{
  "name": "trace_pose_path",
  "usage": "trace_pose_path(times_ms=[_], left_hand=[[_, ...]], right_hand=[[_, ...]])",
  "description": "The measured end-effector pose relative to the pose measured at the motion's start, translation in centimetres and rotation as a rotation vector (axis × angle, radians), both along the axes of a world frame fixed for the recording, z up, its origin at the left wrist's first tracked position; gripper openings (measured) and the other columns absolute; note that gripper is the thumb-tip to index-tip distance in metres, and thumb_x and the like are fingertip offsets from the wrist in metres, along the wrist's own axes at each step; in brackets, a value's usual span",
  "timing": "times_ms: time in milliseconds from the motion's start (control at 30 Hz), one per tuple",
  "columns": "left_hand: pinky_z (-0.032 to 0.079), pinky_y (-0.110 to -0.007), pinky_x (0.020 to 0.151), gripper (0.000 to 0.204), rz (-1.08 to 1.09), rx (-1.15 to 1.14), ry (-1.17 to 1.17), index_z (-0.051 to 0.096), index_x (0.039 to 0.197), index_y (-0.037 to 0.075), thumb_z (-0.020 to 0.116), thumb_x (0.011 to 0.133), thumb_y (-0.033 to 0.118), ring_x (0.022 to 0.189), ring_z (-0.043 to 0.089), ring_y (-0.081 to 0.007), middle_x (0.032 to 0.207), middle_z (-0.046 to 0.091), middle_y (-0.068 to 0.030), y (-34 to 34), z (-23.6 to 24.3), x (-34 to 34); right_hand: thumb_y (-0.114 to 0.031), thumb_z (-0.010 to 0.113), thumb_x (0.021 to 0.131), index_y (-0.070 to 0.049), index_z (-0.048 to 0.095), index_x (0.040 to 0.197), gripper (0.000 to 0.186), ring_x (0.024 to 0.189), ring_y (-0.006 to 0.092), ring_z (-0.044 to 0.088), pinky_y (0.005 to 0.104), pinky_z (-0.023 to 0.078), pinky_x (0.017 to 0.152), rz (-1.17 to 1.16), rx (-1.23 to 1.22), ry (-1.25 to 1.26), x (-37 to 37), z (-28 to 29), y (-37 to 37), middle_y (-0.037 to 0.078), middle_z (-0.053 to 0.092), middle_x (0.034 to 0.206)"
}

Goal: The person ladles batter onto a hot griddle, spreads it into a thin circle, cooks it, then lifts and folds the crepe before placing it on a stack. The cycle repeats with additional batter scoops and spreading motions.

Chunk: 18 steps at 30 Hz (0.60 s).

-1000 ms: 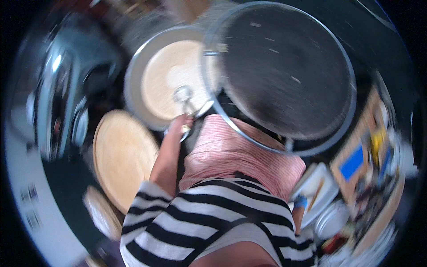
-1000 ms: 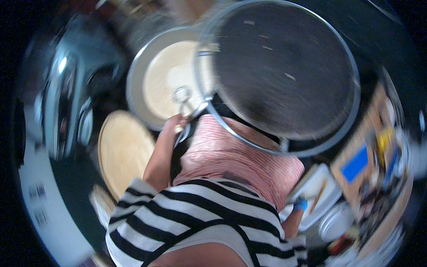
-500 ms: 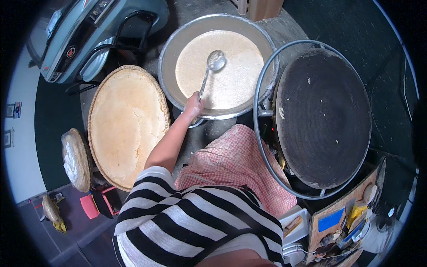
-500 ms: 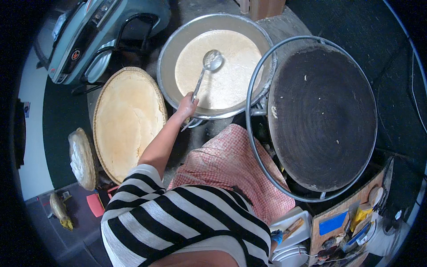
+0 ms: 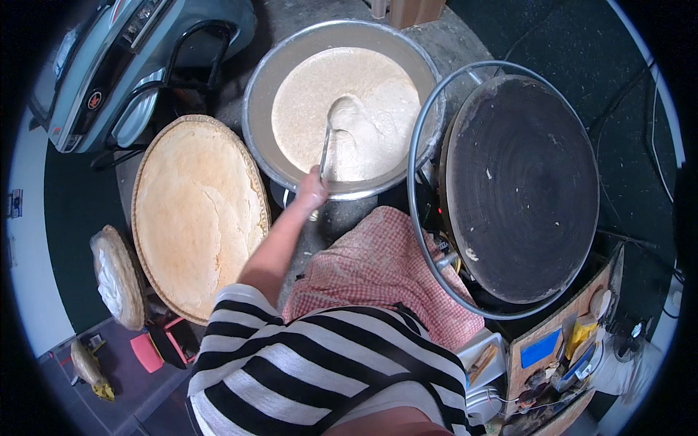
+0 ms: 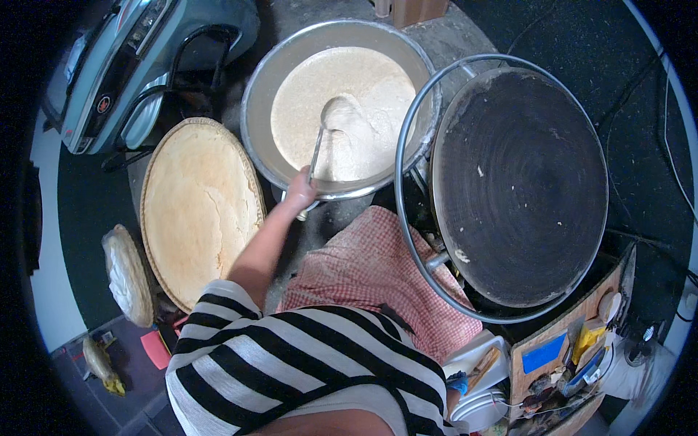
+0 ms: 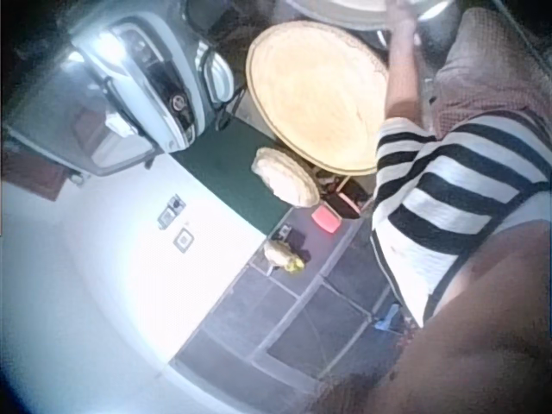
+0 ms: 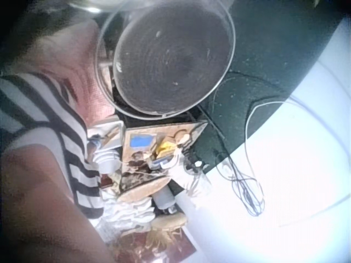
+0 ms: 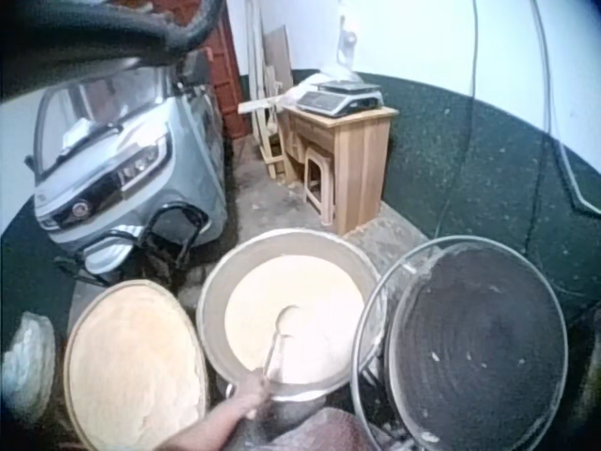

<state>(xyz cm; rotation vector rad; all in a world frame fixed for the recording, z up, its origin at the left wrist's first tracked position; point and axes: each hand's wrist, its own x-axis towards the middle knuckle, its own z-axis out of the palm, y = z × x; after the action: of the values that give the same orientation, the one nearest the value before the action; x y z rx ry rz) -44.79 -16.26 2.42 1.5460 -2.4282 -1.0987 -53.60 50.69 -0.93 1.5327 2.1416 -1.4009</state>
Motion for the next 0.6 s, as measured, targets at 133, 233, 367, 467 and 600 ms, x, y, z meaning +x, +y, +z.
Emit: trace_pose_path(times_ms=[133,233,367,467,600], left_hand=[[0.046,-0.047,0.076,0.028,-0.148,0.122,-0.128,0.054,0.100,-0.006,0.046,0.077,0.008,0.086,0.058,-0.0439,0.088,0.058,-0.0310,2.6,-0.1,-2.2],[0.046,-0.046,0.078,0.032,-0.192,0.383,-0.081,0.054,0.105,-0.006,0.050,0.077,0.009,0.089,0.058,-0.0415,0.095,0.058,-0.0311,1.3,1.8,-1.9],[0.048,-0.041,0.075,0.035,-0.159,-0.102,0.194,0.054,0.108,-0.003,0.054,0.076,0.010,0.088,0.060,-0.0395,0.094,0.059,-0.0289,-1.0,1.5,-3.5],[0.047,-0.041,0.077,0.033,-0.009,0.129,-0.002,0.054,0.104,-0.005,0.054,0.074,0.009,0.089,0.059,-0.0401,0.091,0.060,-0.0279,-1.8,-1.5,-6.2],[0.030,-0.025,0.032,0.010,0.114,0.875,0.168,0.052,0.091,0.005,0.051,0.081,0.007,0.038,0.038,-0.0082,0.061,0.046,-0.0029,-0.8,-4.3,-5.7]], right_hand=[[-0.035,0.054,0.083,-0.001,0.058,0.076,0.035,0.057,0.0222,0.050,0.0376,0.040,0.052,0.002,0.021,0.016,0.2,0.5,-0.2,0.010,0.054,0.066],[-0.036,0.054,0.083,-0.001,0.058,0.076,0.036,0.056,0.0219,0.049,0.0375,0.040,0.052,0.004,0.036,0.014,0.5,1.0,-0.4,0.010,0.053,0.065],[-0.037,0.054,0.083,-0.001,0.057,0.074,0.037,0.055,0.0214,0.049,0.0373,0.039,0.051,0.003,0.058,0.010,0.8,1.6,-0.6,0.010,0.052,0.064],[-0.038,0.053,0.083,-0.002,0.057,0.074,0.038,0.054,0.0210,0.048,0.0372,0.038,0.050,0.001,0.068,0.022,1.1,1.8,-0.6,0.010,0.052,0.063],[-0.039,0.053,0.083,-0.002,0.057,0.073,0.039,0.053,0.0205,0.047,0.0370,0.038,0.049,-0.011,0.078,0.027,1.8,2.2,-0.6,0.009,0.051,0.062]])
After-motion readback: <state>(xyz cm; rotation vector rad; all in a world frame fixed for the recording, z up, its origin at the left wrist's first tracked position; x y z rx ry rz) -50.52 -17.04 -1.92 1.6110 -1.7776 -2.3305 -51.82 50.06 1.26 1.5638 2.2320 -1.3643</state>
